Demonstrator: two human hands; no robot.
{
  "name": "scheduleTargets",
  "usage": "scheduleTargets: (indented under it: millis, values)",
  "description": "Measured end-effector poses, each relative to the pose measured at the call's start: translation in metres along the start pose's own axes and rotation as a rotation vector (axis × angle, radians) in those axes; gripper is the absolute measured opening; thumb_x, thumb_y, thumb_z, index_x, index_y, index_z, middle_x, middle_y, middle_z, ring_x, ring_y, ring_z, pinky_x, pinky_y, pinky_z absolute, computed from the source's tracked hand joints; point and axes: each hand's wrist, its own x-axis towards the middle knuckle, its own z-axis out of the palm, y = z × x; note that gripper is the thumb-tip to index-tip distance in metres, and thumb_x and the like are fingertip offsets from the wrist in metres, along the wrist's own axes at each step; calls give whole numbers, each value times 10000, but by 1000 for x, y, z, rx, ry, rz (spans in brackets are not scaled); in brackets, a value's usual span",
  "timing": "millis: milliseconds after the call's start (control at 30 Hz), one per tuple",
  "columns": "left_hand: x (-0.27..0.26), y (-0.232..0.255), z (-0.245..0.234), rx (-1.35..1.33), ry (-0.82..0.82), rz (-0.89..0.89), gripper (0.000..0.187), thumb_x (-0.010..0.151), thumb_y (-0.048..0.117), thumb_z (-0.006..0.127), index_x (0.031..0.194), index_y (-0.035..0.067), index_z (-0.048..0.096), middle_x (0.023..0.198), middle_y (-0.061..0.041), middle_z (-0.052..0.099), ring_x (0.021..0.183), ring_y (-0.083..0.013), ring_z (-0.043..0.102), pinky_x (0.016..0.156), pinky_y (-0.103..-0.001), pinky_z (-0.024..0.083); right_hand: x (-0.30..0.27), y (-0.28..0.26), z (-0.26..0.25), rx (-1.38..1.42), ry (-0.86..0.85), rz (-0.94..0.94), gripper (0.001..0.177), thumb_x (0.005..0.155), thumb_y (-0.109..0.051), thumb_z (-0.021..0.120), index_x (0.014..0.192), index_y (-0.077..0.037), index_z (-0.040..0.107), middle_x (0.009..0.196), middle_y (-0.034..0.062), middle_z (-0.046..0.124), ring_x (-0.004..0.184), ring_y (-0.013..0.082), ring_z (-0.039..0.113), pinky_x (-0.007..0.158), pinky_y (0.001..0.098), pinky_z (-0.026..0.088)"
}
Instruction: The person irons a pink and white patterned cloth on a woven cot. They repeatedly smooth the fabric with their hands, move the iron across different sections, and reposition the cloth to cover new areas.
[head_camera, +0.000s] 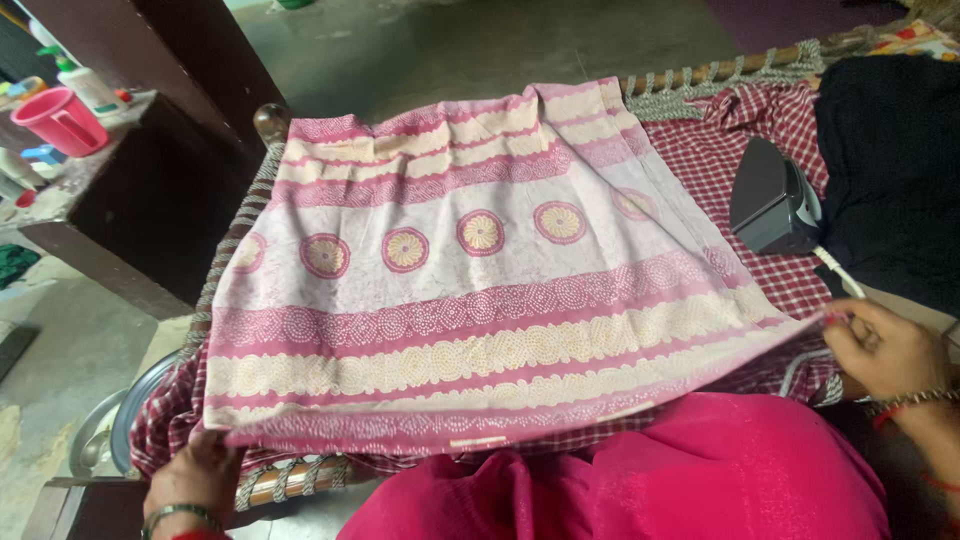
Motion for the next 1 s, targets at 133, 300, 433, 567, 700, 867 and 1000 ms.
scheduleTargets:
  millis: [133,300,433,567,700,867,1000]
  values:
    - [42,30,-8,-22,75,37,408,950,509,653,1245,247,756,1137,-119,795,1064,-365,757,935,-476,608,45,-26,14,-29,-12,19,276,950,-299,725,1164,-131,772,675,94,664,630,224,639,614,373,507]
    - [101,73,1,-339,313,113,457,915,361,693,1317,148,648,1261,-184,691,1178,-398,662,1009,-489,539,99,-55,48,106,7,70,316,1039,-251,670,1319,-104,689,883,141,736,845,287,731,766,422,567]
    - [85,116,29,-798,281,370,707,841,169,719,1495,110,455,1473,-221,548,1358,-397,529,1106,-490,449,106,-66,75,253,-142,5,590,921,-171,676,1495,-138,543,1169,125,728,1023,263,730,859,430,594]
    - [21,135,62,-168,236,868,744,835,278,744,1501,170,429,1489,-157,504,1397,-326,468,1170,-473,377,74,-55,86,89,-410,-418,658,755,-220,779,1386,-196,596,1391,116,625,1274,251,600,1059,421,506]
    - [-1,132,74,55,150,1083,768,801,311,669,1523,170,449,1559,-88,468,1414,-306,446,1115,-487,308,46,-37,93,-280,-510,-486,629,763,-234,734,1380,-212,615,1424,40,588,1351,207,531,1171,404,379]
    - [13,139,67,382,67,815,529,933,307,571,1450,247,483,1515,18,496,1383,-225,476,1136,-393,402,56,-38,96,-407,-372,-471,335,921,-228,575,1229,-155,686,1313,24,681,1280,186,623,1138,388,465]
    - [19,150,44,323,-16,613,336,1001,253,525,1333,287,571,1343,11,645,1213,-230,652,974,-370,582,89,-62,88,-277,-215,-295,298,1006,-167,542,1249,-167,714,1217,103,736,1097,275,699,977,433,555]
